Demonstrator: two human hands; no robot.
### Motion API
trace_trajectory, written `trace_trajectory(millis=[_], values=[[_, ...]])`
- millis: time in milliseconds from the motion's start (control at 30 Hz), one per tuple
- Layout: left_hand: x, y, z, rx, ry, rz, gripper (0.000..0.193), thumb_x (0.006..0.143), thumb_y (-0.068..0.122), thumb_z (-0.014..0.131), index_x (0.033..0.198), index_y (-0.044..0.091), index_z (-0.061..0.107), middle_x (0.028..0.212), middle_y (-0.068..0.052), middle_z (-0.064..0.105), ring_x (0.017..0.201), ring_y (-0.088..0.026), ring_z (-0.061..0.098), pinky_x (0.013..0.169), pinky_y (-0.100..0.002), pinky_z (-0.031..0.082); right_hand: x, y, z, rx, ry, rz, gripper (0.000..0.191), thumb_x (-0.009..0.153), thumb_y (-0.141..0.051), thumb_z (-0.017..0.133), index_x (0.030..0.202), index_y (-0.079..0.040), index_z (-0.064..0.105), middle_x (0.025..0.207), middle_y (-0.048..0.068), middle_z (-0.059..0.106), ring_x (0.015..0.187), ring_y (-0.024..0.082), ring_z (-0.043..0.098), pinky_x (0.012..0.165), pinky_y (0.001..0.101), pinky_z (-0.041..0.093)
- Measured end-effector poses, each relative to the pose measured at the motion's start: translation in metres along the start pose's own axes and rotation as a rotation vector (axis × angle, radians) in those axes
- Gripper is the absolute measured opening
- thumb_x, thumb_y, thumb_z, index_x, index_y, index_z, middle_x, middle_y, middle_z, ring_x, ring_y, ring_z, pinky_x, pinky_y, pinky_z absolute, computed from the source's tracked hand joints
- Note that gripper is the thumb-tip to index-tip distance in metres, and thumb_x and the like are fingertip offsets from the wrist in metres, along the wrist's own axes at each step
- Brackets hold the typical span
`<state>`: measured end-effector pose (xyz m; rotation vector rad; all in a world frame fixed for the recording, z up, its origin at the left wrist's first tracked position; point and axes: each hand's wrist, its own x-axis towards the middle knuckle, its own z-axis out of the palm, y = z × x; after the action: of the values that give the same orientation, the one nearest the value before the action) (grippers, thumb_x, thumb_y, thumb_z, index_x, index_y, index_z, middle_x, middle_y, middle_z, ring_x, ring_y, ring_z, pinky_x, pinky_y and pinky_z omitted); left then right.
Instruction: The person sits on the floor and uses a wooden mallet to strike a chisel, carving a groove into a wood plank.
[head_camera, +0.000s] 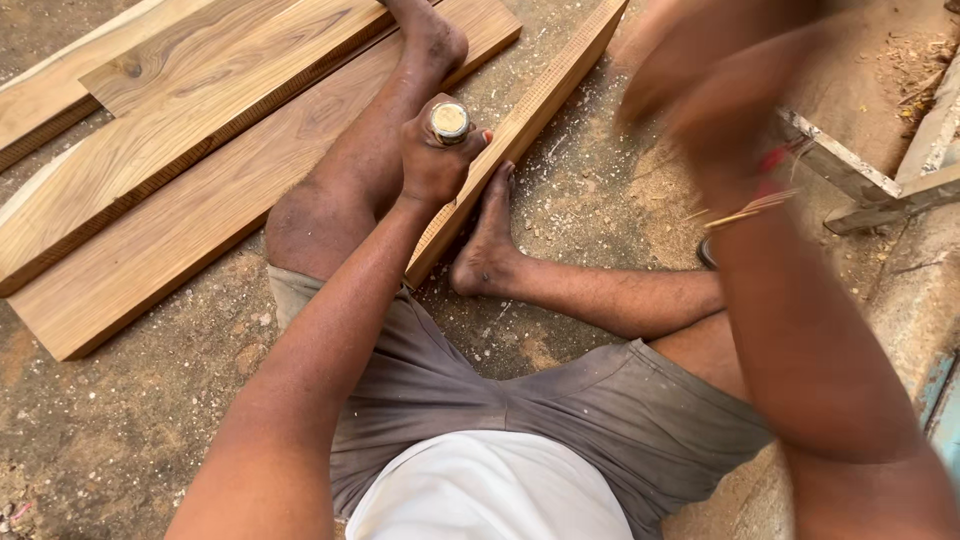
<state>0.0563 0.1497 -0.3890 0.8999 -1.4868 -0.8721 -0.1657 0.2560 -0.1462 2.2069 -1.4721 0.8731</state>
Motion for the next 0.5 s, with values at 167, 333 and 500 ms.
trace_trajectory(millis=[167, 333, 500], values=[[0.002, -0.008, -0.005, -0.021, 0.082, 0.021, 0.023, 0.089, 0.009, 0.087, 0.103, 0.001, 0.070, 0.091, -0.003, 0.075, 0.084, -0.013, 0.070, 0.076, -0.030, 0.060, -0.063, 0.022, 0.071, 0.048, -0.765, 0.436, 0.061, 0.080, -0.002, 0.063, 0.137, -0.006, 0.043, 0.079, 0.016, 0.064, 0.068, 0.034, 0.069, 0.065, 0.0511, 0.062], [0.009, -0.013, -0.001, -0.083, 0.319, -0.016, 0.029, 0.084, 0.010, 0.088, 0.103, 0.000, 0.069, 0.087, -0.003, 0.073, 0.082, -0.013, 0.069, 0.073, -0.029, 0.059, -0.099, 0.043, 0.067, 0.260, -0.308, 0.450, 0.073, 0.064, -0.007, 0.081, 0.130, -0.006, 0.050, 0.097, 0.018, 0.071, 0.086, 0.035, 0.073, 0.081, 0.0433, 0.058], [0.007, 0.002, 0.022, -0.010, 0.170, 0.109, 0.017, 0.089, 0.011, 0.083, 0.095, 0.005, 0.068, 0.085, -0.002, 0.073, 0.079, -0.011, 0.071, 0.070, -0.027, 0.061, -0.091, 0.031, 0.052, 0.329, -0.282, 0.531, 0.068, 0.069, -0.005, 0.080, 0.130, -0.007, 0.050, 0.104, 0.017, 0.074, 0.091, 0.029, 0.075, 0.084, 0.0401, 0.061]])
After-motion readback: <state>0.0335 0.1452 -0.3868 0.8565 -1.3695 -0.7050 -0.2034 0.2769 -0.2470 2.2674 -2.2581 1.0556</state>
